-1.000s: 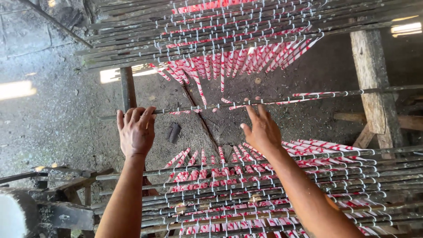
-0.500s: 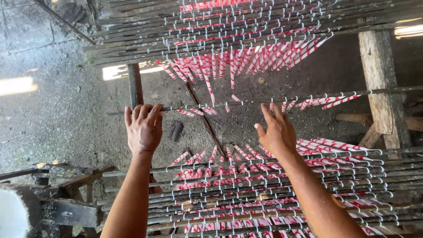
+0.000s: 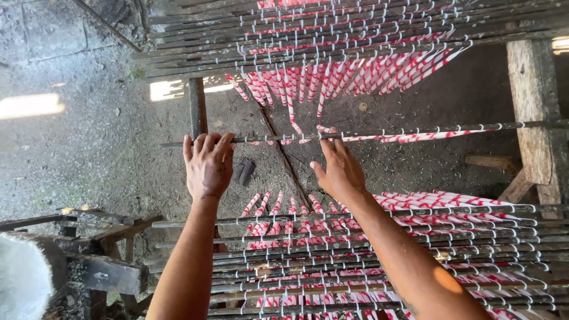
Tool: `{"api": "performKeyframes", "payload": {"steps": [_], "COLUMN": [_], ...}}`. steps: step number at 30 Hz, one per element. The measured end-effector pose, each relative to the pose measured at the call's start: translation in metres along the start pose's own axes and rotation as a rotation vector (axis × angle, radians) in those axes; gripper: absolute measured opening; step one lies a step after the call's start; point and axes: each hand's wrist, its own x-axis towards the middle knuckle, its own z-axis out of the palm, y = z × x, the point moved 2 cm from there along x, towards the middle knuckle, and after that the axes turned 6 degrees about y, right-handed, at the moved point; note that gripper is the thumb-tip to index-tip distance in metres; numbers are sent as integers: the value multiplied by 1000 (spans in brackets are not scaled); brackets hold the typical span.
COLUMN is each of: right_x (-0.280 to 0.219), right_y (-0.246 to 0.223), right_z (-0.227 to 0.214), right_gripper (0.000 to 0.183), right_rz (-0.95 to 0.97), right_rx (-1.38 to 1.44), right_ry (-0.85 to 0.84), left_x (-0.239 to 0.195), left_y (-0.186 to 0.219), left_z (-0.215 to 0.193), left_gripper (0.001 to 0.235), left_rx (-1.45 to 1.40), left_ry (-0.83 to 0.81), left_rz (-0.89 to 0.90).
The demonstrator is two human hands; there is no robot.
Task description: Arranging wooden rods with freshly dipped candles onto a drying rack in a candle workshop.
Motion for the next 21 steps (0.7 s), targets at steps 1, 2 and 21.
{"api": "performKeyframes", "payload": {"steps": [1, 2, 21], "right_x": [2, -3, -9], "right_y": [9, -1, 26], "right_z": [11, 3, -7], "right_gripper": [60, 60, 64], "right_rz": [7, 6, 104], "right_rx": [-22, -21, -119], "right_ry": [1, 0, 41], "left_x": [-1, -1, -3], "left_y": [-1, -1, -2], "left_z": [1, 1, 7], "left_gripper": [23, 23, 23], "left_rx": [-2, 0, -20], "left_ry": [-1, -1, 26], "left_rz": [6, 5, 7]}}
